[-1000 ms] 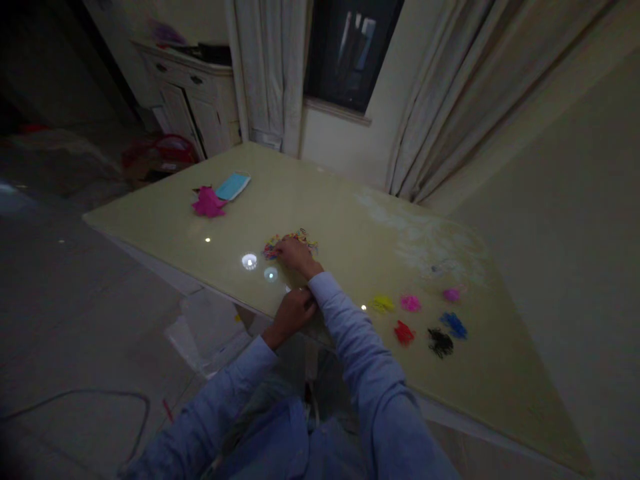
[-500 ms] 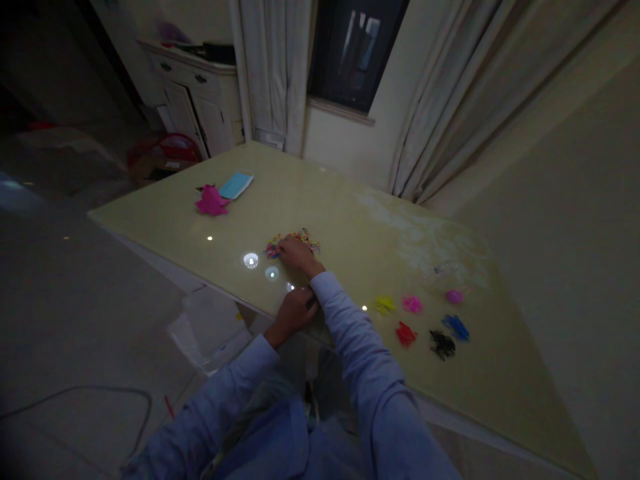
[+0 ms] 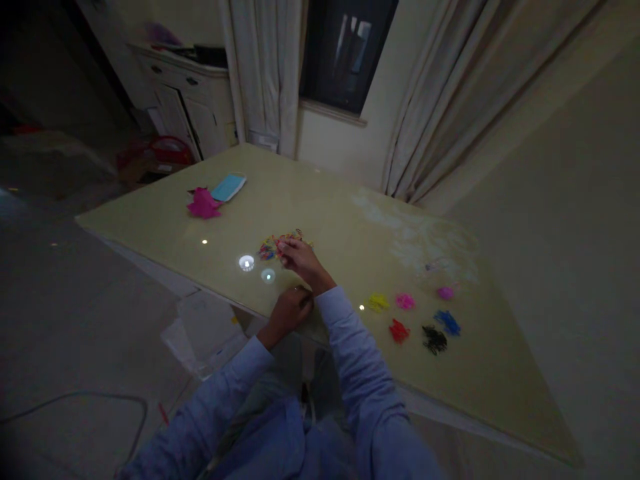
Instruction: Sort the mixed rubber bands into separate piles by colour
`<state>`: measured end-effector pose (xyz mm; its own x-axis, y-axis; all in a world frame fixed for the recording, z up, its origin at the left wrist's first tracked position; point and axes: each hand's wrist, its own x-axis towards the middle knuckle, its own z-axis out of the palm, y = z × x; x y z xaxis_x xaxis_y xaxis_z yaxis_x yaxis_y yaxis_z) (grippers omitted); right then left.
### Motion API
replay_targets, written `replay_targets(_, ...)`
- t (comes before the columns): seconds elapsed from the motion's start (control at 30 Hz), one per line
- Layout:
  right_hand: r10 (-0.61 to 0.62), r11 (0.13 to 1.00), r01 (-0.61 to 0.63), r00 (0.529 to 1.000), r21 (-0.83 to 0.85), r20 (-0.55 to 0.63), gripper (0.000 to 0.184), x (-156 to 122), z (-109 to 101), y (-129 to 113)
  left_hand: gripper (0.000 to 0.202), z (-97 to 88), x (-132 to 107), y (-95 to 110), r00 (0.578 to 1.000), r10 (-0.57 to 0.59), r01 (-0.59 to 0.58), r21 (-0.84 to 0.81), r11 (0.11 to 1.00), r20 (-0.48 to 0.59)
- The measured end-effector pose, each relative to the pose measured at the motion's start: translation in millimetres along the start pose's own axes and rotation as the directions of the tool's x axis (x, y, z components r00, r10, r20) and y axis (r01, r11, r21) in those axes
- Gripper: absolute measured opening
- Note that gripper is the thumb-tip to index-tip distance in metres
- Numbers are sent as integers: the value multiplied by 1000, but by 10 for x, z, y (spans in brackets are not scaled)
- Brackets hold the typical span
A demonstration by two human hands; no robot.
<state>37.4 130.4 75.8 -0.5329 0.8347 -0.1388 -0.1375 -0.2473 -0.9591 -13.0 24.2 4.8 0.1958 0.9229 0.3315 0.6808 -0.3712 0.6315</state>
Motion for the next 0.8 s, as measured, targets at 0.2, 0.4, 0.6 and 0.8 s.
replay_targets(0.2,-83,920,58,995,388,48,28,-895,71,-293,13,40,-30,-57,999,-5,5,-9,1000,-53)
replay_targets(0.4,-182,857,218,976,467,-120,24,-1560,37,-422,18,1,-54,-93,996,54,-57,-36,998,-64)
replay_targets(0.6,-199,890,307,926,336,-320,27,-1941,-123,-408,24,-27,-53,-139,997,56,-59,-68,996,-45)
replay_targets(0.8,-245,923,365,799,119,-550,27,-2128,-187,-327,29,-63,-34,-127,999,21,-25,-91,996,-46)
